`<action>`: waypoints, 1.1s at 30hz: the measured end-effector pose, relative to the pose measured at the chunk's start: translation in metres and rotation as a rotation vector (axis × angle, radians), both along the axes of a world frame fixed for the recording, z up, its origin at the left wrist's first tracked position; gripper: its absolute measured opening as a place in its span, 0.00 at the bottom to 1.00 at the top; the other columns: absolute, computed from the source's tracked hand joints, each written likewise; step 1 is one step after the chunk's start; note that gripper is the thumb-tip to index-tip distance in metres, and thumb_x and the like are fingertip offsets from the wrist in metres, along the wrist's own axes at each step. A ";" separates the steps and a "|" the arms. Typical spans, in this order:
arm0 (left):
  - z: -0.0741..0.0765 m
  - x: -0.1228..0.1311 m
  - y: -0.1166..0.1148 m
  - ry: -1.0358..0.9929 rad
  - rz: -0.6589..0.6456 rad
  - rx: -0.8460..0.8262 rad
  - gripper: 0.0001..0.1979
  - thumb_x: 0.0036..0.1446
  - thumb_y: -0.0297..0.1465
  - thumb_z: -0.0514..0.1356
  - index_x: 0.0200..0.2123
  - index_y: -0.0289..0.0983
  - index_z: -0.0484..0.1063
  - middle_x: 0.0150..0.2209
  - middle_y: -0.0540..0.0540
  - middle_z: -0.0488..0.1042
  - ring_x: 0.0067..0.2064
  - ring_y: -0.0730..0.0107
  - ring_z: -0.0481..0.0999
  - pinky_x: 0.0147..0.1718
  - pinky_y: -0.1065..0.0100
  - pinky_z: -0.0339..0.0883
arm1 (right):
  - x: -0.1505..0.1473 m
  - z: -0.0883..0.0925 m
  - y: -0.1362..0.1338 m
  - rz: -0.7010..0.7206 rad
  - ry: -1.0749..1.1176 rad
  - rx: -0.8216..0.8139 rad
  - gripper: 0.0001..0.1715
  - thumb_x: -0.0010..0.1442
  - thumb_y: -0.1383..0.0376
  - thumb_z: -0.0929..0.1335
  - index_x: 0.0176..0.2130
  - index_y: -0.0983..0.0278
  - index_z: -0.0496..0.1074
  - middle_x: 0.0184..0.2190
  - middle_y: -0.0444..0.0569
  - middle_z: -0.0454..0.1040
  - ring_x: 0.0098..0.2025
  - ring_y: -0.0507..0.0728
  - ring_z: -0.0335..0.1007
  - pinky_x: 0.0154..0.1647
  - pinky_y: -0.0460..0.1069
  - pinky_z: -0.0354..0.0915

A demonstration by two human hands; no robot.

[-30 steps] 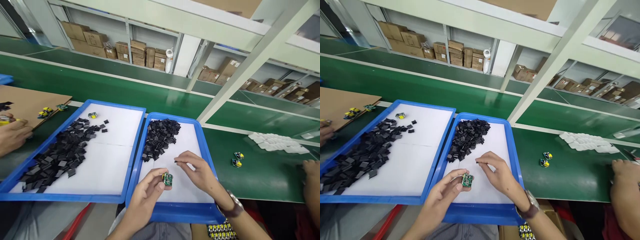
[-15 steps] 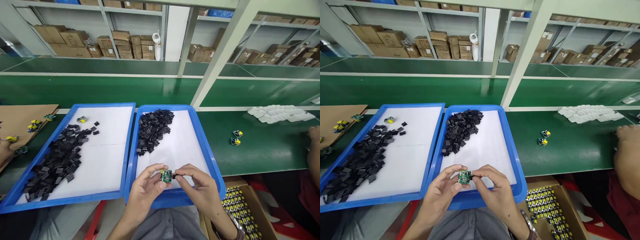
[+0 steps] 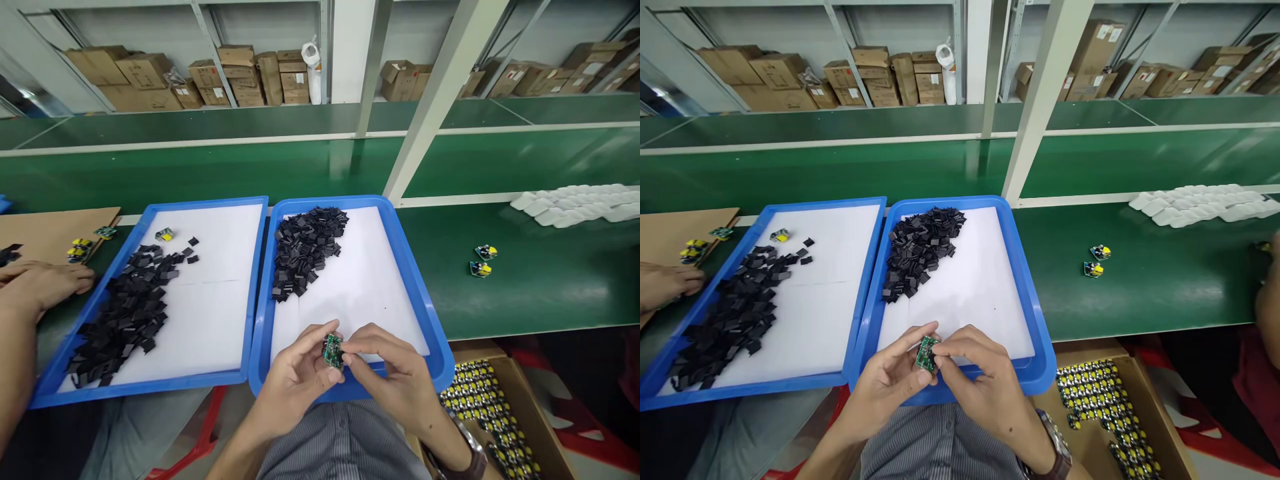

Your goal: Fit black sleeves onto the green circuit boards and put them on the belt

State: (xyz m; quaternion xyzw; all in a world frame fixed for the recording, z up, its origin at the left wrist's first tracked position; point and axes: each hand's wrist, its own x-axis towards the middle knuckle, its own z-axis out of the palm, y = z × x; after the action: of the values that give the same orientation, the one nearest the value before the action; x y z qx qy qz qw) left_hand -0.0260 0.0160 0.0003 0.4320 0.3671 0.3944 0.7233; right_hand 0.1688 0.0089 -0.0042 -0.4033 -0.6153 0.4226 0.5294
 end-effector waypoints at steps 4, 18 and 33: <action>-0.002 -0.001 0.000 0.057 0.074 0.017 0.21 0.62 0.31 0.71 0.58 0.45 0.78 0.49 0.43 0.81 0.49 0.62 0.82 0.49 0.64 0.79 | 0.000 0.003 0.000 -0.026 -0.011 0.012 0.17 0.66 0.76 0.71 0.48 0.57 0.81 0.37 0.48 0.81 0.39 0.56 0.79 0.39 0.52 0.75; -0.008 0.003 -0.001 0.049 0.049 0.073 0.18 0.60 0.29 0.72 0.54 0.46 0.83 0.45 0.45 0.80 0.43 0.69 0.80 0.43 0.72 0.76 | 0.008 0.006 -0.003 0.027 -0.123 -0.062 0.11 0.66 0.74 0.70 0.42 0.59 0.79 0.33 0.44 0.76 0.33 0.53 0.74 0.34 0.49 0.69; -0.012 0.009 -0.008 0.300 0.018 0.238 0.17 0.66 0.32 0.67 0.58 0.47 0.80 0.44 0.43 0.79 0.43 0.64 0.76 0.43 0.65 0.74 | 0.022 0.010 0.008 0.187 -0.201 -0.128 0.10 0.66 0.74 0.68 0.36 0.61 0.75 0.31 0.44 0.74 0.34 0.54 0.70 0.36 0.49 0.65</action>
State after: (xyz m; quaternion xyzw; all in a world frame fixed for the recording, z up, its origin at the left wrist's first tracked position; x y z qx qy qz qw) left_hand -0.0172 0.0078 -0.0120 0.5650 0.4253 0.3729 0.6007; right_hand 0.1911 0.0170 0.0057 -0.4174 -0.6719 0.4660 0.3964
